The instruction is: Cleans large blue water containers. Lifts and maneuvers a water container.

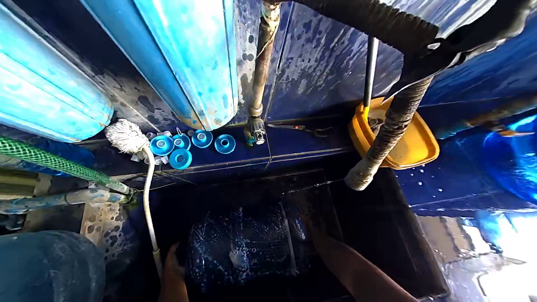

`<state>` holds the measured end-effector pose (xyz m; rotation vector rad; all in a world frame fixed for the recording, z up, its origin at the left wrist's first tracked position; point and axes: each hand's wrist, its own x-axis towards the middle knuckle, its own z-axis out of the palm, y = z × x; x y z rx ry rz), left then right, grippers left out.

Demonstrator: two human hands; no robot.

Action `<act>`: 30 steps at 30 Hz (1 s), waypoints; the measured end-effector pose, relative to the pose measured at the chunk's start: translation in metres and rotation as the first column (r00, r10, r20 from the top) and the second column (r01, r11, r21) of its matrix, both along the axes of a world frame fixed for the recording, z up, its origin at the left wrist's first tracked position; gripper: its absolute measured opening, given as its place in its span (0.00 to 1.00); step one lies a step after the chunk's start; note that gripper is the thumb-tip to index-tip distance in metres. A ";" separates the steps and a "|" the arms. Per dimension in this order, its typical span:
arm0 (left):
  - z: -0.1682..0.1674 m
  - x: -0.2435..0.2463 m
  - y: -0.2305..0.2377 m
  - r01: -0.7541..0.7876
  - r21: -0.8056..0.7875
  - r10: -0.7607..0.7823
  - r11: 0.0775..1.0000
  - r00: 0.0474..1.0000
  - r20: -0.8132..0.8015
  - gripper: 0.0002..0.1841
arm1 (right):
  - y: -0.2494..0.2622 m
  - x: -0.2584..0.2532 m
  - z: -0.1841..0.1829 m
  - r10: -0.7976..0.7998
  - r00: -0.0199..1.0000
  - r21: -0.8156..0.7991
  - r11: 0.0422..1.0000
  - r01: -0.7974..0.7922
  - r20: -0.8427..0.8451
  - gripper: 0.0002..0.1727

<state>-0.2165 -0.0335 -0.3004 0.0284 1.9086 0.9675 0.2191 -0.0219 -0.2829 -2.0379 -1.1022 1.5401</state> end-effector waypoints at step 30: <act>0.190 0.193 -0.024 0.769 0.429 -0.283 0.474 0.594 -0.753 0.37 | 0.118 0.184 0.246 -0.019 0.881 0.537 0.799 -0.270 0.472 0.23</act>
